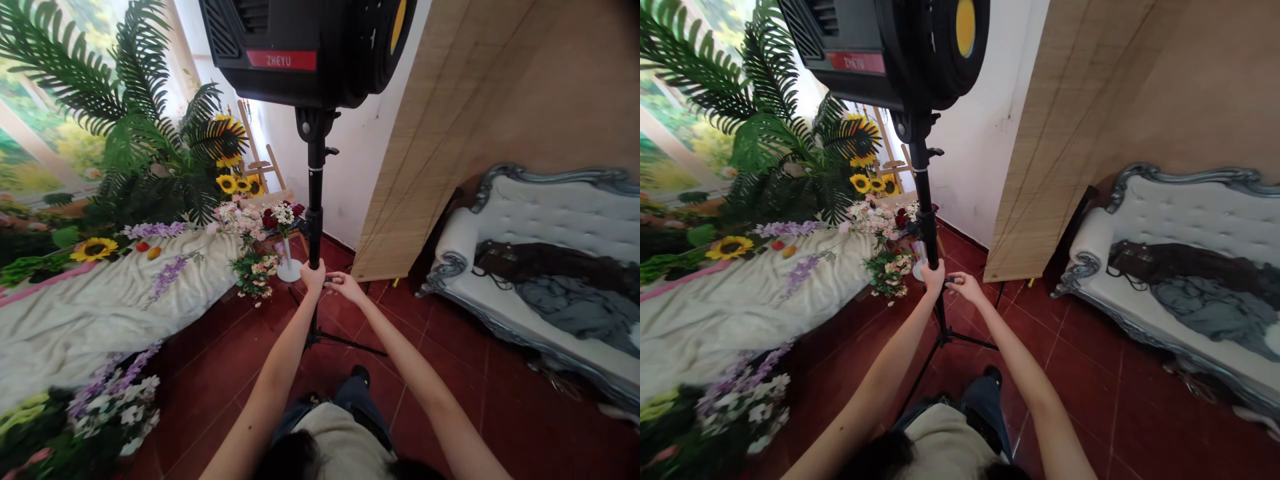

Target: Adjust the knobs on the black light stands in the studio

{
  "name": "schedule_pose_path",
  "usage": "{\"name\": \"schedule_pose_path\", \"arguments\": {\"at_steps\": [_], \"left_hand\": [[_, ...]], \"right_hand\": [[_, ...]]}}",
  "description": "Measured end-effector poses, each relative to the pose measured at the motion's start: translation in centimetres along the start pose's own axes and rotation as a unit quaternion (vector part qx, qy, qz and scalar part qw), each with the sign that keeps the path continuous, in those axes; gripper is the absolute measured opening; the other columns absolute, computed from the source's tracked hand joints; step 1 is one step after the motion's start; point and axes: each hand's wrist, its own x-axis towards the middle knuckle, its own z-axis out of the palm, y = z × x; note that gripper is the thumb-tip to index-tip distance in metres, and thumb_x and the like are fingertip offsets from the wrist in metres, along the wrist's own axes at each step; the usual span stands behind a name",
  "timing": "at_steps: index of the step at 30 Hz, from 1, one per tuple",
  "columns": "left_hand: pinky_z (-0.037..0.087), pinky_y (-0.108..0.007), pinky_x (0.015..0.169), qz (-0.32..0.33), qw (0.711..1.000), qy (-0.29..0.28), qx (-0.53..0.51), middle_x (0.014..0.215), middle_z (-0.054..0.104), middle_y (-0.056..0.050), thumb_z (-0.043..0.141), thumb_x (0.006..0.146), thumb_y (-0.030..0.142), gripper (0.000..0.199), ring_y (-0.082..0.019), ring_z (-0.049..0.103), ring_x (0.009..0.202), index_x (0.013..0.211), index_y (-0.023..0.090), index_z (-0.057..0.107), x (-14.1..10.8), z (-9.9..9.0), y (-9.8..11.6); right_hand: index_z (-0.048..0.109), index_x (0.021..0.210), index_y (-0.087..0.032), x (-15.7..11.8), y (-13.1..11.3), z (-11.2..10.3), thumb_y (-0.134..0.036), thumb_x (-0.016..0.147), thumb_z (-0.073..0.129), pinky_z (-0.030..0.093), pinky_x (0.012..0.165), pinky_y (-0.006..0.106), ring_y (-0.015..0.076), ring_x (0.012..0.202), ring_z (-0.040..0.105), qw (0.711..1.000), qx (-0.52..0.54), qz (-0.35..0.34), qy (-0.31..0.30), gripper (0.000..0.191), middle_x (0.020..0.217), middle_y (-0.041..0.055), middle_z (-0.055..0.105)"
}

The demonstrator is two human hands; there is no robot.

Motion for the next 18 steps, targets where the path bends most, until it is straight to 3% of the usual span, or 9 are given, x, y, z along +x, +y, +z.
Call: {"name": "schedule_pose_path", "arguments": {"at_steps": [3, 6, 11, 15, 18], "left_hand": [[0.032, -0.021, 0.049, 0.004, 1.000, 0.000, 0.000, 0.047, 0.049, 0.000, 0.058, 0.066, 0.035, 0.028, -0.011, 0.045, 0.049, 0.048, 0.018, 0.047, -0.1, -0.1, 0.1], [0.032, -0.021, 0.049, 0.007, 1.000, 0.001, -0.001, 0.050, 0.052, -0.002, 0.059, 0.066, 0.034, 0.027, -0.011, 0.045, 0.049, 0.048, 0.018, 0.047, -0.1, -0.1, 0.2], [0.032, -0.021, 0.049, 0.025, 1.000, 0.007, 0.001, 0.050, 0.052, -0.002, 0.059, 0.066, 0.032, 0.027, -0.011, 0.046, 0.048, 0.047, 0.017, 0.048, -0.1, -0.2, 0.2], [0.031, -0.021, 0.048, 0.014, 1.000, 0.007, -0.004, 0.049, 0.051, -0.001, 0.058, 0.068, 0.033, 0.027, -0.011, 0.046, 0.047, 0.048, 0.017, 0.049, 0.0, -0.1, 0.0], [0.032, -0.021, 0.048, 0.013, 1.000, 0.010, -0.007, 0.049, 0.051, -0.001, 0.059, 0.066, 0.033, 0.027, -0.011, 0.046, 0.048, 0.047, 0.017, 0.049, 0.0, -0.1, 0.0]], "right_hand": [[0.061, 0.088, -0.017, 0.1, -0.4, -0.2, -0.020, 0.062, 0.077, 0.046, 0.050, 0.020, 0.0119, 0.057, 0.062, 0.999, -0.034, -0.001, -0.020, 0.031, 0.066, -0.0020, 0.066], [0.059, 0.083, -0.021, -0.1, -1.0, 0.2, -0.017, 0.065, 0.073, 0.047, 0.058, 0.020, 0.0130, 0.069, 0.063, 0.988, -0.153, -0.022, 0.024, 0.024, 0.072, -0.0025, 0.066], [0.057, 0.099, -0.026, -2.1, -1.1, 2.5, -0.014, 0.076, 0.059, 0.049, 0.074, 0.024, 0.0188, 0.106, 0.056, 0.954, -0.266, -0.080, 0.115, 0.027, 0.107, 0.0041, 0.063], [0.052, 0.117, -0.030, -4.2, -1.0, 3.3, -0.022, 0.082, 0.053, 0.047, 0.091, 0.033, 0.0215, 0.123, 0.042, 0.935, -0.315, -0.109, 0.125, 0.036, 0.134, 0.0027, 0.046], [0.053, 0.118, -0.031, -4.6, -1.2, 3.3, -0.027, 0.084, 0.050, 0.048, 0.092, 0.037, 0.0240, 0.126, 0.039, 0.928, -0.337, -0.092, 0.126, 0.034, 0.143, -0.0001, 0.034]]}}
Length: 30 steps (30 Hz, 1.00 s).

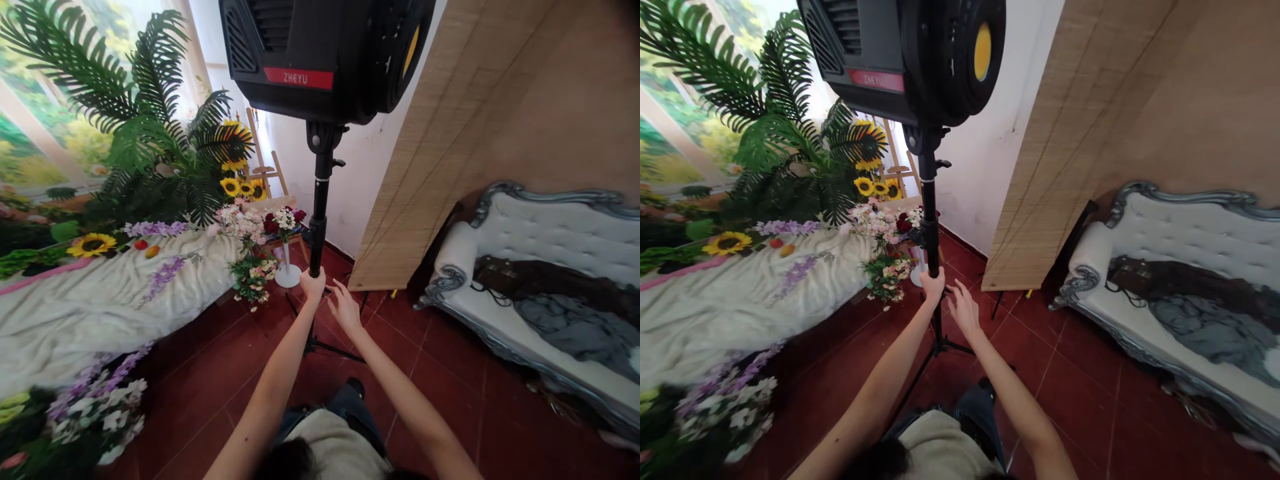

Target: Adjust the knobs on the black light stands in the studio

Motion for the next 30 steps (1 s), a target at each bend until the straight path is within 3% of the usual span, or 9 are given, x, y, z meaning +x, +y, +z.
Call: {"name": "schedule_pose_path", "arguments": {"at_steps": [5, 9, 12, 15, 18, 21, 25, 27, 30], "left_hand": [[0.033, -0.021, 0.048, -0.018, 1.000, -0.005, -0.011, 0.049, 0.052, -0.002, 0.061, 0.064, 0.035, 0.025, -0.012, 0.047, 0.049, 0.049, 0.017, 0.050, 0.0, -0.1, 0.1], [0.032, -0.021, 0.048, -0.022, 1.000, 0.000, -0.019, 0.048, 0.050, -0.001, 0.062, 0.063, 0.035, 0.026, -0.012, 0.046, 0.048, 0.049, 0.017, 0.050, 0.0, -0.2, 0.1], [0.031, -0.021, 0.048, -0.015, 1.000, 0.000, -0.009, 0.047, 0.048, 0.000, 0.062, 0.063, 0.034, 0.026, -0.011, 0.045, 0.048, 0.048, 0.017, 0.049, 0.0, -0.3, 0.0], [0.032, -0.021, 0.048, -0.011, 1.000, -0.010, -0.003, 0.048, 0.049, -0.001, 0.062, 0.064, 0.033, 0.027, -0.011, 0.045, 0.049, 0.047, 0.017, 0.049, 0.1, -0.3, -0.1], [0.032, -0.020, 0.048, -0.023, 1.000, -0.016, -0.014, 0.049, 0.049, -0.001, 0.061, 0.064, 0.033, 0.026, -0.011, 0.046, 0.050, 0.048, 0.016, 0.050, 0.2, -0.3, -0.3], [0.031, -0.020, 0.046, -0.034, 0.999, -0.027, -0.028, 0.047, 0.047, 0.000, 0.061, 0.064, 0.033, 0.025, -0.011, 0.046, 0.050, 0.049, 0.015, 0.052, 0.3, -0.2, -0.4], [0.031, -0.019, 0.046, -0.050, 0.997, -0.045, -0.040, 0.044, 0.045, 0.001, 0.063, 0.062, 0.029, 0.023, -0.013, 0.049, 0.051, 0.047, 0.016, 0.052, 0.5, -0.3, -0.4], [0.031, -0.020, 0.045, -0.053, 0.997, -0.050, -0.035, 0.043, 0.045, 0.001, 0.063, 0.061, 0.028, 0.023, -0.013, 0.050, 0.052, 0.046, 0.016, 0.051, 0.6, -0.3, -0.4], [0.032, -0.020, 0.046, -0.047, 0.997, -0.061, -0.033, 0.044, 0.044, 0.001, 0.063, 0.064, 0.030, 0.025, -0.014, 0.051, 0.052, 0.048, 0.016, 0.052, 0.7, -0.5, -0.6]], "right_hand": [[0.055, 0.114, -0.032, -0.1, 0.3, 0.7, -0.032, 0.086, 0.046, 0.048, 0.090, 0.039, 0.0255, 0.126, 0.038, 0.999, 0.031, 0.034, -0.018, 0.030, 0.147, -0.0033, 0.026], [0.060, 0.103, -0.031, -1.9, 2.3, 1.6, -0.038, 0.080, 0.057, 0.050, 0.087, 0.038, 0.0264, 0.131, 0.031, 0.992, 0.109, 0.055, -0.037, 0.024, 0.150, -0.0046, 0.018], [0.062, 0.092, -0.027, -2.6, 3.9, 1.4, -0.040, 0.072, 0.068, 0.047, 0.091, 0.040, 0.0267, 0.130, 0.032, 0.990, 0.102, 0.095, -0.012, 0.024, 0.143, 0.0035, 0.032], [0.062, 0.090, -0.025, -1.4, 3.5, -0.1, -0.043, 0.072, 0.067, 0.041, 0.099, 0.042, 0.0255, 0.123, 0.041, 0.988, 0.121, 0.090, 0.035, 0.026, 0.120, 0.0096, 0.052], [0.057, 0.103, -0.025, 1.8, 0.0, -2.0, -0.044, 0.077, 0.062, 0.039, 0.101, 0.041, 0.0222, 0.112, 0.050, 0.983, 0.174, 0.024, 0.044, 0.032, 0.111, 0.0088, 0.058], [0.044, 0.121, -0.025, 5.6, -5.7, -3.6, -0.043, 0.080, 0.060, 0.040, 0.099, 0.036, 0.0179, 0.108, 0.054, 0.978, 0.189, -0.070, 0.051, 0.048, 0.118, 0.0085, 0.056], [0.033, 0.127, -0.026, 9.5, -12.3, -4.2, -0.047, 0.078, 0.062, 0.048, 0.086, 0.034, 0.0178, 0.098, 0.059, 0.969, 0.185, -0.155, 0.053, 0.061, 0.114, 0.0076, 0.056], [0.036, 0.121, -0.024, 10.7, -13.9, -4.1, -0.049, 0.080, 0.058, 0.050, 0.078, 0.034, 0.0187, 0.089, 0.061, 0.972, 0.165, -0.160, 0.058, 0.054, 0.102, 0.0059, 0.059], [0.038, 0.112, -0.024, 11.7, -14.2, -3.7, -0.051, 0.082, 0.053, 0.051, 0.069, 0.032, 0.0186, 0.077, 0.061, 0.974, 0.153, -0.155, 0.058, 0.043, 0.086, 0.0022, 0.058]]}}
